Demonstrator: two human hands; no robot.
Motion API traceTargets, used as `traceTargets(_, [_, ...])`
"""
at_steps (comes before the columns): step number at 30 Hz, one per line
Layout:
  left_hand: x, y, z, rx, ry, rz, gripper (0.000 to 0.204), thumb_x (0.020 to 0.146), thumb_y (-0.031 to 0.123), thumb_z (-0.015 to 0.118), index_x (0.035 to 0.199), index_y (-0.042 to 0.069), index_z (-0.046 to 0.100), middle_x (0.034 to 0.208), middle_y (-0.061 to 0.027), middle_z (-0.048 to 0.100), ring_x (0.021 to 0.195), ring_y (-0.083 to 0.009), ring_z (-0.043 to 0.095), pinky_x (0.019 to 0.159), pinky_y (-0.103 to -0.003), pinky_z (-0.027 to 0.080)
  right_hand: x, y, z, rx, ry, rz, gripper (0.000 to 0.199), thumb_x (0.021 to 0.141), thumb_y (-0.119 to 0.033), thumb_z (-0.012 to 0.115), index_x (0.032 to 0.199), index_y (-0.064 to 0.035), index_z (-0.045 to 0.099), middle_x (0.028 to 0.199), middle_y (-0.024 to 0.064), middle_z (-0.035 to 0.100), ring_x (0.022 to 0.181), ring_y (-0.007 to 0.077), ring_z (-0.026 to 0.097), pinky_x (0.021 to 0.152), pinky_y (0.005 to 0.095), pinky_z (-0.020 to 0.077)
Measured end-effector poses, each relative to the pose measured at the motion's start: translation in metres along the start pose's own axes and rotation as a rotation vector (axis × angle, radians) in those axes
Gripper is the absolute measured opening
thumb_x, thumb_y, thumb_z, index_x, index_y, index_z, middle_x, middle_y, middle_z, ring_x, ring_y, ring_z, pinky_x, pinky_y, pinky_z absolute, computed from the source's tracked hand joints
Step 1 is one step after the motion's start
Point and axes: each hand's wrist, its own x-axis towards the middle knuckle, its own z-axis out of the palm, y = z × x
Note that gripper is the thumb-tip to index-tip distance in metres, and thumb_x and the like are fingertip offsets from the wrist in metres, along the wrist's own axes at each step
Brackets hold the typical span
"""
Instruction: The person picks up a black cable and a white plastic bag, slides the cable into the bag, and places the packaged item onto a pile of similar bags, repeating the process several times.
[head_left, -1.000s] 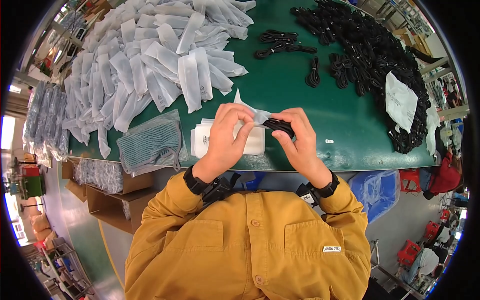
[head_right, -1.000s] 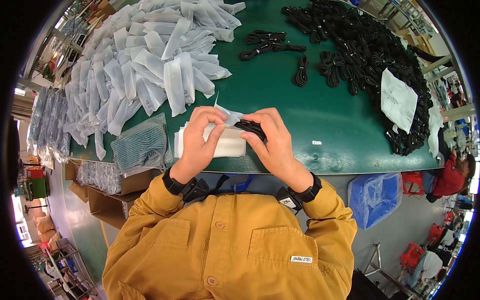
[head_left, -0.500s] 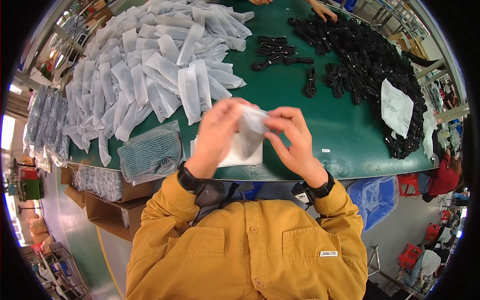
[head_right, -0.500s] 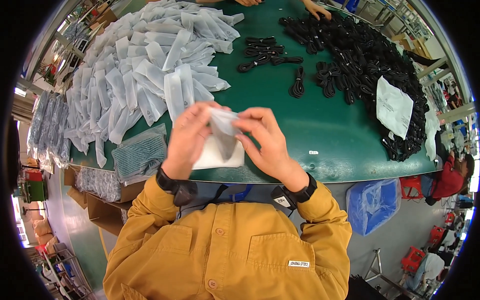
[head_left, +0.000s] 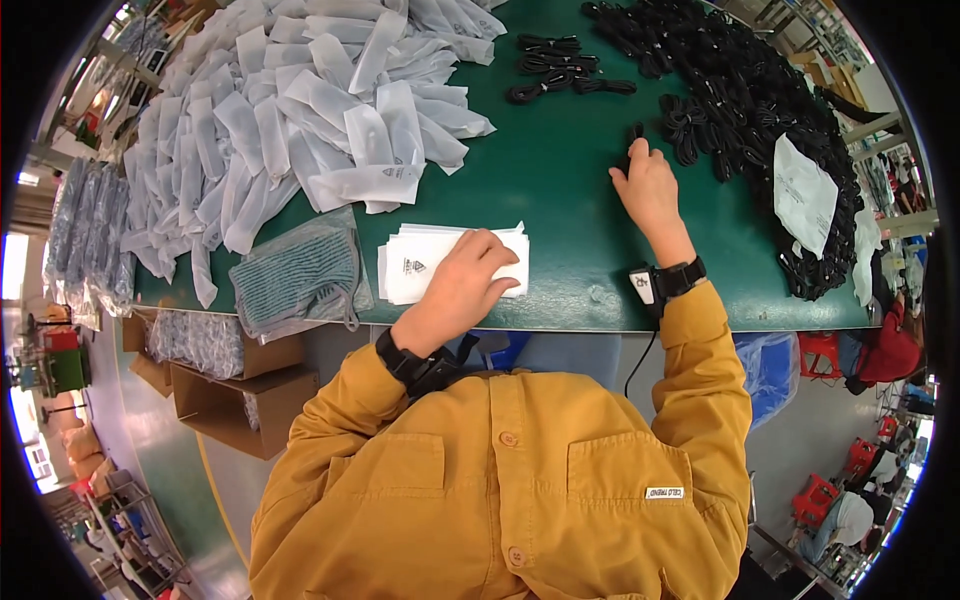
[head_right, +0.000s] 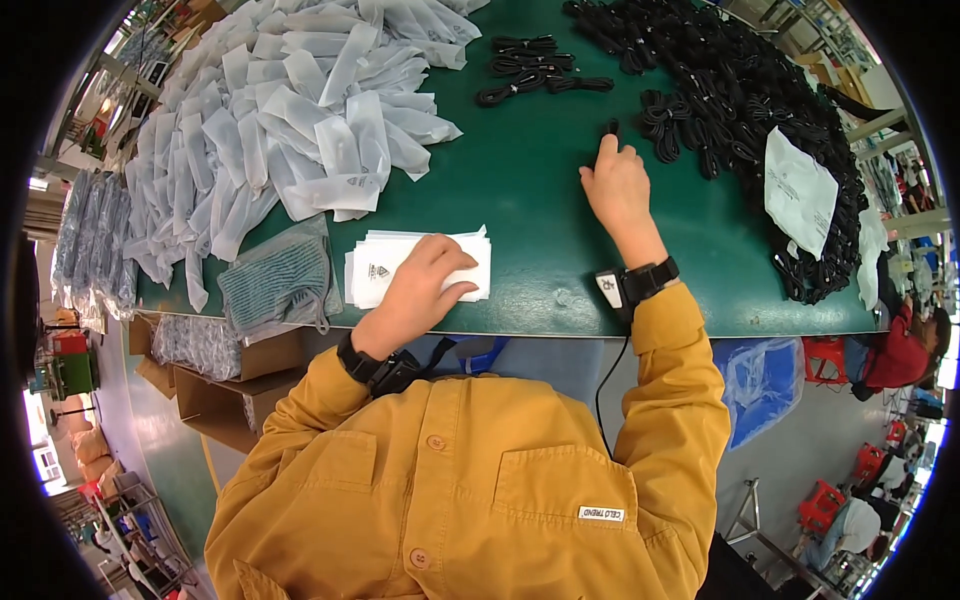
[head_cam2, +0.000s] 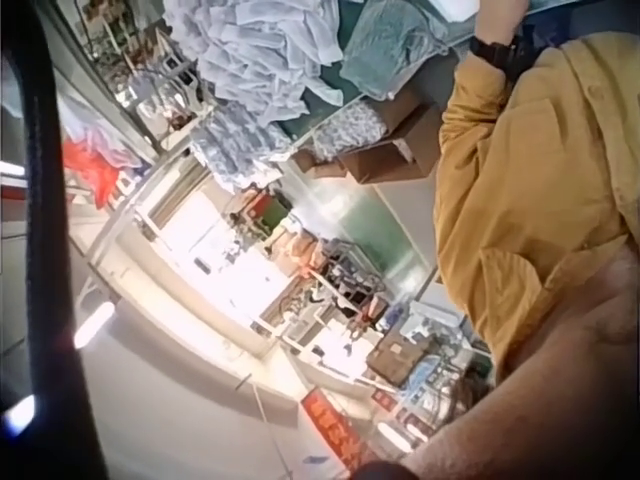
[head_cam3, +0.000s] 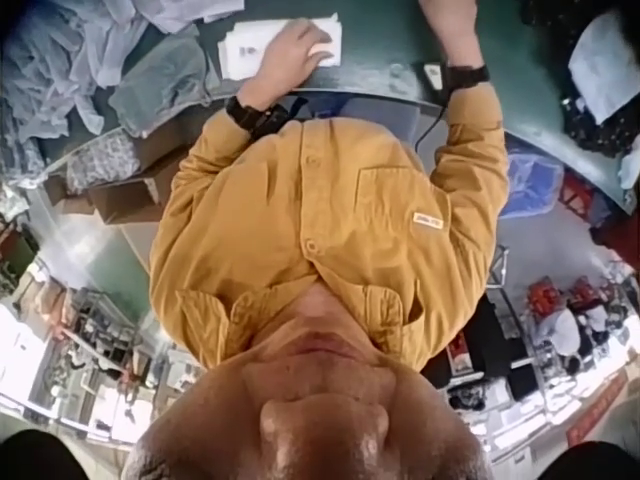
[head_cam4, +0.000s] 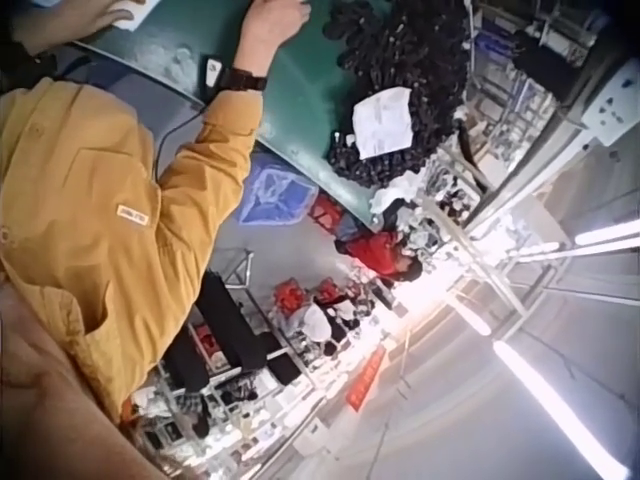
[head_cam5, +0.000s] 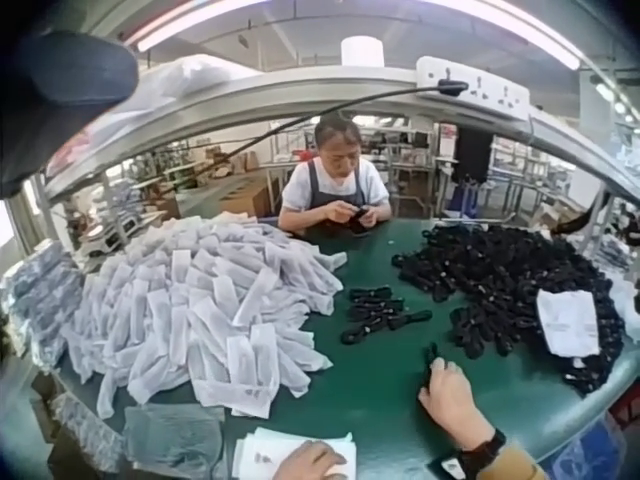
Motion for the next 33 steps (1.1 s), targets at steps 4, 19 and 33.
traceTargets(4, [-0.006,-0.003,0.012,0.054,-0.058,-0.048,0.011,0.082,0.004,0.069,0.09,0.002,0.062,0.088,-0.0098,0.059,0.081,-0.0281,0.058,0.072,-0.035,0.048,-0.029,-0.014,-0.004,0.081,0.084,-0.05,0.022,0.088,-0.009,0.06,0.108,-0.0033,0.055,0.092,0.0178,0.062,0.08,0.0345,0.061,0.067,0.0432,0.0526])
traceTargets(19, [-0.01,0.0,0.008,-0.438,0.053,-0.573,0.002,0.091,0.001,0.06,0.091,0.0,0.059,0.089,-0.0063,0.062,0.074,-0.0131,0.055,0.07,-0.026,0.047,-0.117,-0.08,-0.071,0.6,-0.042,-0.382,0.022,0.089,-0.005,0.064,0.11,-0.0032,0.06,0.088,0.0118,0.065,0.069,0.025,0.059,0.059,0.0332,0.047])
traceTargets(33, [0.02,0.013,-0.015,-0.262,0.141,-0.1,0.004,0.089,0.004,0.063,0.09,0.003,0.06,0.101,-0.0058,0.062,0.094,-0.0197,0.055,0.082,-0.032,0.045,-0.088,-0.096,-0.078,1.067,-0.122,-0.343,0.019,0.089,0.004,0.061,0.108,0.0006,0.062,0.105,0.0097,0.056,0.087,0.0157,0.058,0.073,0.0265,0.0495])
